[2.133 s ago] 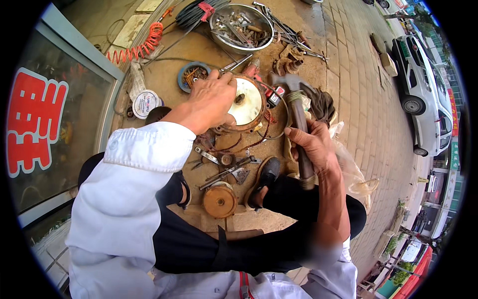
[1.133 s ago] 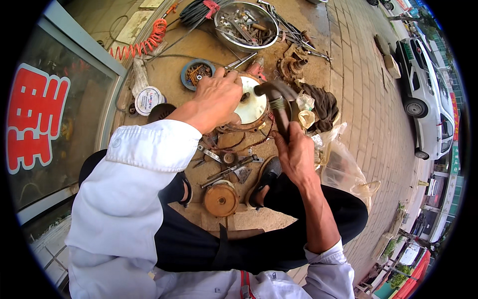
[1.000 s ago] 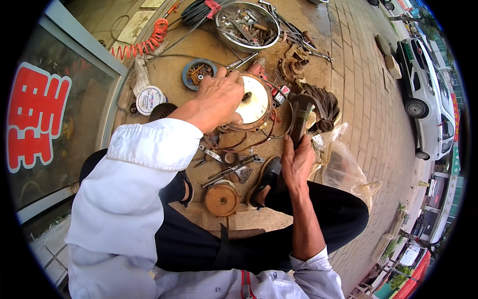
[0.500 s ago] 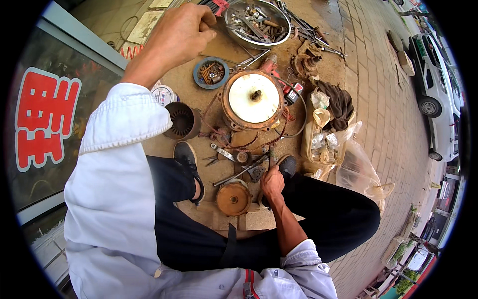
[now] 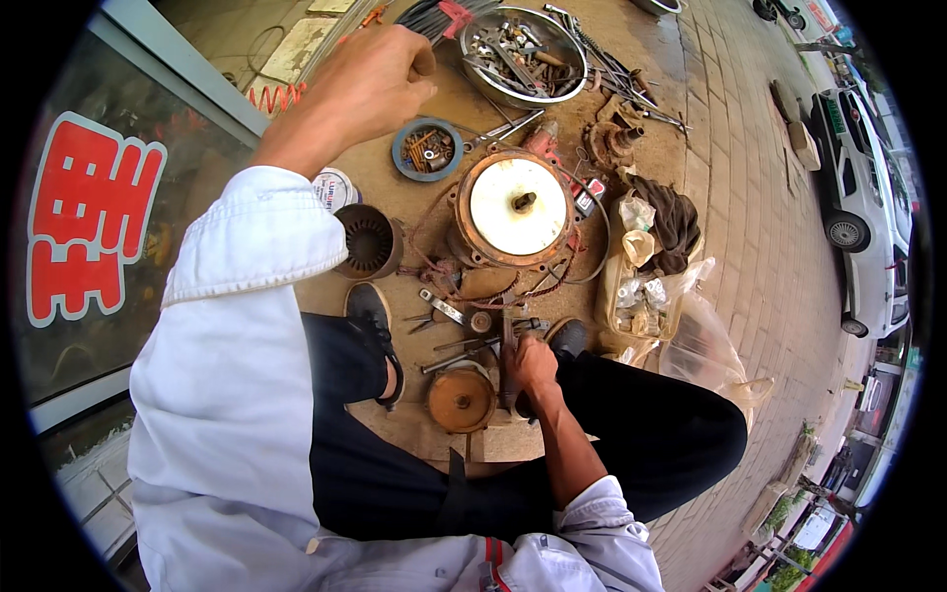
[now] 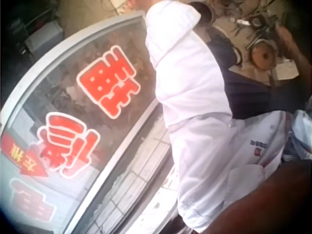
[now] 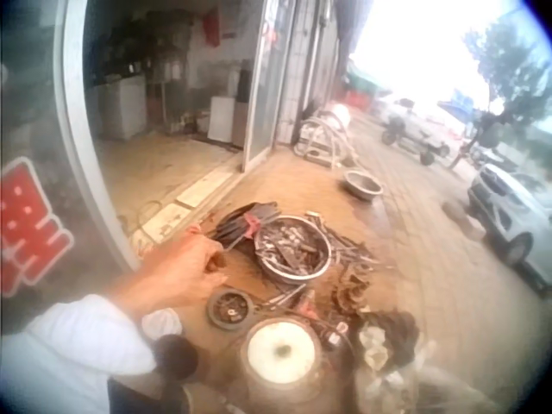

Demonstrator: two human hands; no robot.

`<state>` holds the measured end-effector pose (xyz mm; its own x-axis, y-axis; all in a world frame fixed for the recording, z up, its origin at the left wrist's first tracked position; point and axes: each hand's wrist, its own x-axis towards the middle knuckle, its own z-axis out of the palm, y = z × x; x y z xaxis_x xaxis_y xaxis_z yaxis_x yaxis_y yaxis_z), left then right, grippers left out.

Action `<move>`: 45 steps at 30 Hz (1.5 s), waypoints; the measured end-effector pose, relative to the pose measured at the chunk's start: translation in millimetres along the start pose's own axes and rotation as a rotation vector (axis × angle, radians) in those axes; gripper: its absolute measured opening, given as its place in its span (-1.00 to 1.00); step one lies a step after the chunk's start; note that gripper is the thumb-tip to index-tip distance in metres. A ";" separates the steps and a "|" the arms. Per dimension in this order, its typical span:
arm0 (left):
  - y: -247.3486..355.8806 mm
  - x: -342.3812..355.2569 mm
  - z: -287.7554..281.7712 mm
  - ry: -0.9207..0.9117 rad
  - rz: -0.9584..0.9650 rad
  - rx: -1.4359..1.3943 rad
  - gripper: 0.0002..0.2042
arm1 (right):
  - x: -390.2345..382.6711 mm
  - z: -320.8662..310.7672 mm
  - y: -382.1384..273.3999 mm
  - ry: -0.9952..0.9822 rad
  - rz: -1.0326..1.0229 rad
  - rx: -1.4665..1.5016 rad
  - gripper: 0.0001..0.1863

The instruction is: The person sits on the ground and works on a circular mechanical component, using a hammer to tap a central pin and a wrench to adjust parts. They repeatedly remove and reattach a white disc and a rusty metal cover, manipulating small fasteners and tools throughout the process.

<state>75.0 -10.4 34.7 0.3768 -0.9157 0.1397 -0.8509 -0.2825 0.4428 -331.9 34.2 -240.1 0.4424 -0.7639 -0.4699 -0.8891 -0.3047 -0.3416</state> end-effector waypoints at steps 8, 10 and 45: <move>-2.8 -0.7 3.6 -0.030 0.008 -0.038 -0.73 | 34.5 -143.2 -69.2 0.737 -0.202 0.415 -0.79; 0.0 -0.1 0.4 -0.043 -0.001 -0.033 -0.73 | 31.9 -172.6 -88.1 0.673 -0.229 0.449 -0.64; -234.1 79.9 279.1 -0.417 -0.034 -0.016 -0.78 | 72.3 -164.1 -145.8 0.490 -0.448 -0.081 0.33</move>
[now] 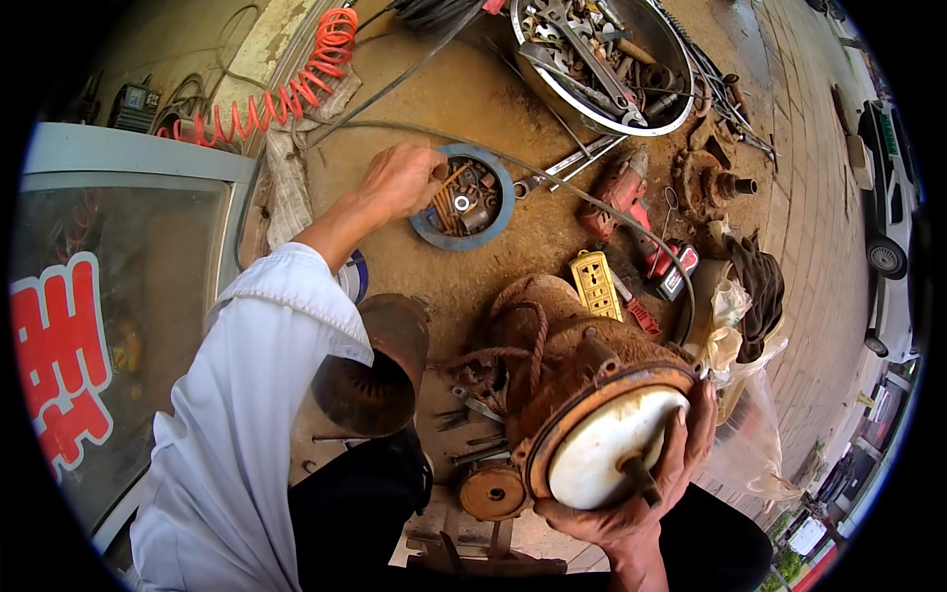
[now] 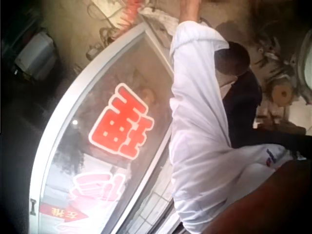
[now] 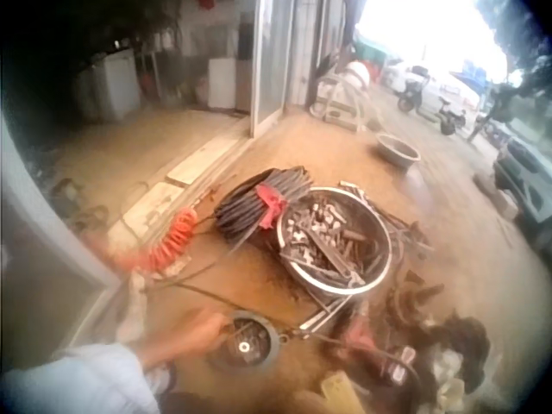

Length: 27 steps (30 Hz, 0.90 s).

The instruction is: The person sits on the ground and works on a circular mechanical component, using a hammer to tap a central pin and a wrench to adjust parts. They repeatedly remove and reattach a white disc and a rusty metal cover, manipulating small fasteners and tools throughout the process.

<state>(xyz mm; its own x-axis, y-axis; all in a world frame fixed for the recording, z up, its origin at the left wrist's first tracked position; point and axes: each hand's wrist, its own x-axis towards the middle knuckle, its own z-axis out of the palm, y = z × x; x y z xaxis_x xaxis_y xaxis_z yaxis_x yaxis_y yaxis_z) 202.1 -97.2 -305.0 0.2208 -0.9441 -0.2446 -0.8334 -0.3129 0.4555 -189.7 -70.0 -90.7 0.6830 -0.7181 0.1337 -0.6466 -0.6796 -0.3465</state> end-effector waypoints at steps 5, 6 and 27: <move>-2.7 8.3 9.9 0.057 0.075 -0.021 -0.75 | -7.1 -9.2 11.5 -0.042 0.155 0.052 0.39; -1.5 12.8 15.6 0.051 0.084 -0.017 -0.76 | -10.1 -7.5 14.2 0.002 0.215 0.092 0.36; -1.2 17.0 37.1 0.051 0.284 0.074 -0.67 | -30.1 2.0 23.8 0.114 0.469 0.200 -0.27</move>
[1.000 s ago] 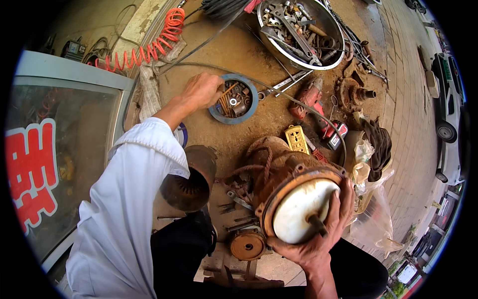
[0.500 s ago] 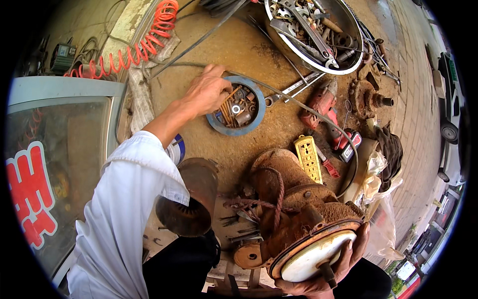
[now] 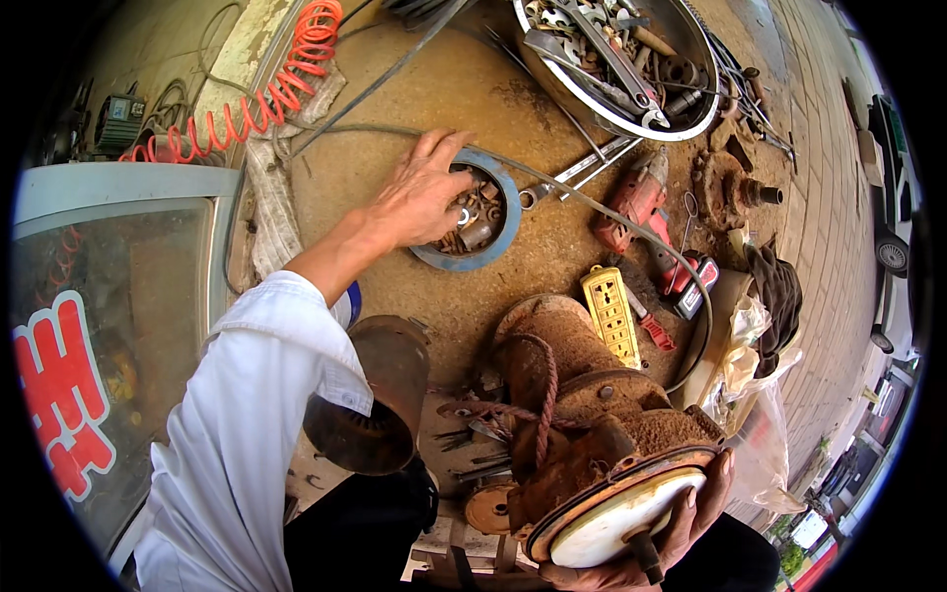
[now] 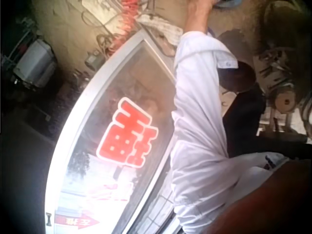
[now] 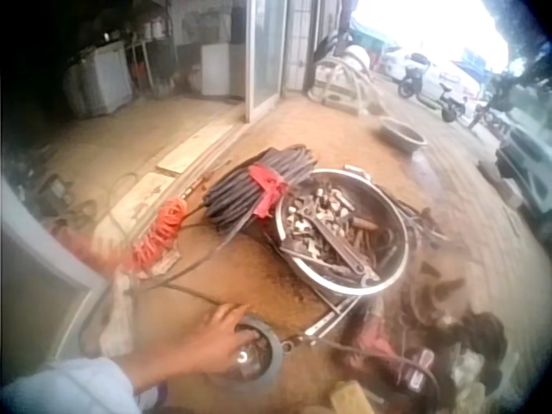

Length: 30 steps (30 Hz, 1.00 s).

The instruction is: The person sits on the ground and works on a circular mechanical component, using a hammer to tap a central pin and a wrench to adjust parts. They repeatedly remove and reattach a white disc and a rusty metal cover, manipulating small fasteners and tools throughout the process.

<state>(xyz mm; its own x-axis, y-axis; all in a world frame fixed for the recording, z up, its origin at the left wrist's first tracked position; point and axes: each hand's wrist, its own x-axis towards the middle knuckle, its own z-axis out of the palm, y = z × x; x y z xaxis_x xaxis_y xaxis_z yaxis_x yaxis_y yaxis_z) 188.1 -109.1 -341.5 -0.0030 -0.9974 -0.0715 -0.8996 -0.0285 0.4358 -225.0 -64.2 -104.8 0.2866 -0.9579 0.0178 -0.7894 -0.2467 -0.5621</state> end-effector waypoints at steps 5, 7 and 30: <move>-9.8 -6.7 -19.7 -0.053 -0.048 -0.079 -0.68 | 0.4 -17.4 13.4 -0.081 0.240 0.080 -0.29; -12.9 -9.4 -18.2 0.006 -0.058 -0.123 -0.69 | 4.7 -24.4 14.9 -0.176 0.125 0.019 -0.31; 5.0 3.5 -14.5 -0.018 0.105 0.014 -0.53 | -3.2 21.4 -7.8 0.039 -0.185 0.057 -0.44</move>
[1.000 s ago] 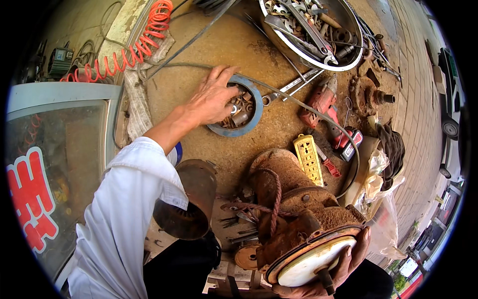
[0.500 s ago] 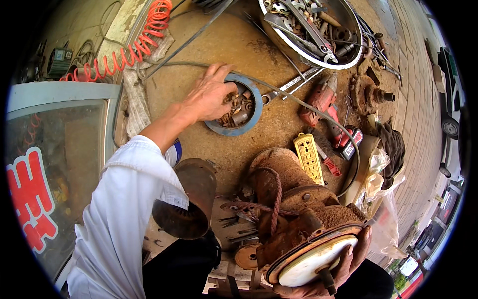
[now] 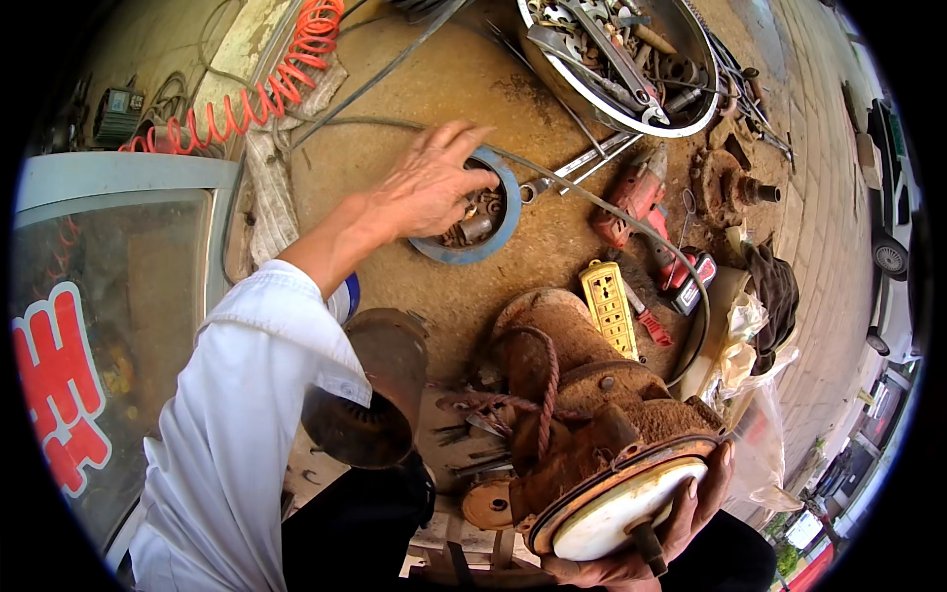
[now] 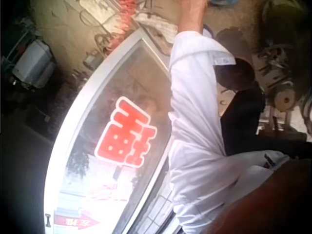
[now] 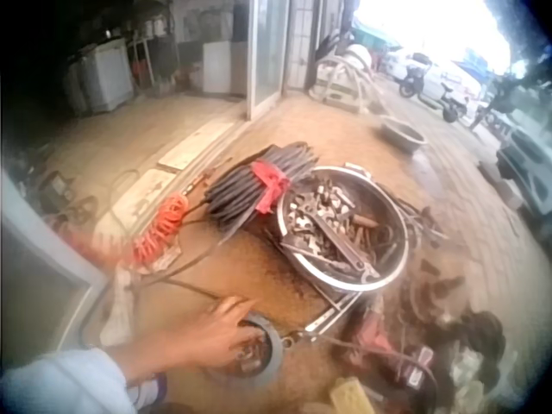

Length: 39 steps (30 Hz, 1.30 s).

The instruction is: The person sits on the ground and works on a circular mechanical component, using a hammer to tap a central pin and a wrench to adjust parts. They repeatedly remove and reattach a white disc and a rusty metal cover, manipulating small fasteners and tools throughout the process.

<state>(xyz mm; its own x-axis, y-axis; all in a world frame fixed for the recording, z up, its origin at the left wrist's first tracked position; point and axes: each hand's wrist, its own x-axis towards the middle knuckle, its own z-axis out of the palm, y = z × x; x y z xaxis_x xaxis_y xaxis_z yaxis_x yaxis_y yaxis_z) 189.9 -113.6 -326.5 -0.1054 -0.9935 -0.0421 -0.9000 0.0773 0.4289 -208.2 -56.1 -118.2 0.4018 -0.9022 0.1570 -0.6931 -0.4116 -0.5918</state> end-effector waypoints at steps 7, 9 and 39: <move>-3.7 7.5 22.5 0.022 -0.004 0.095 -0.56 | -12.9 -9.4 0.9 -0.044 -0.066 -0.076 -0.45; -11.3 -3.8 10.5 0.029 -0.089 0.069 -0.56 | -2.7 -11.3 1.2 -0.076 -0.099 -0.118 -0.42; -2.9 -14.6 10.0 -0.003 -0.015 0.041 -0.63 | 8.5 -4.3 -24.7 -0.064 -0.076 -0.164 -0.46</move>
<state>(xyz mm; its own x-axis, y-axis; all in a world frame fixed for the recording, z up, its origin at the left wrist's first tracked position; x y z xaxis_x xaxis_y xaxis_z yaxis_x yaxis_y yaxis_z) 189.8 -98.5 -336.1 -0.0936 -0.9943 -0.0513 -0.9180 0.0662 0.3911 -190.2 -54.2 -98.8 0.4904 -0.8597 0.1431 -0.7453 -0.4988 -0.4423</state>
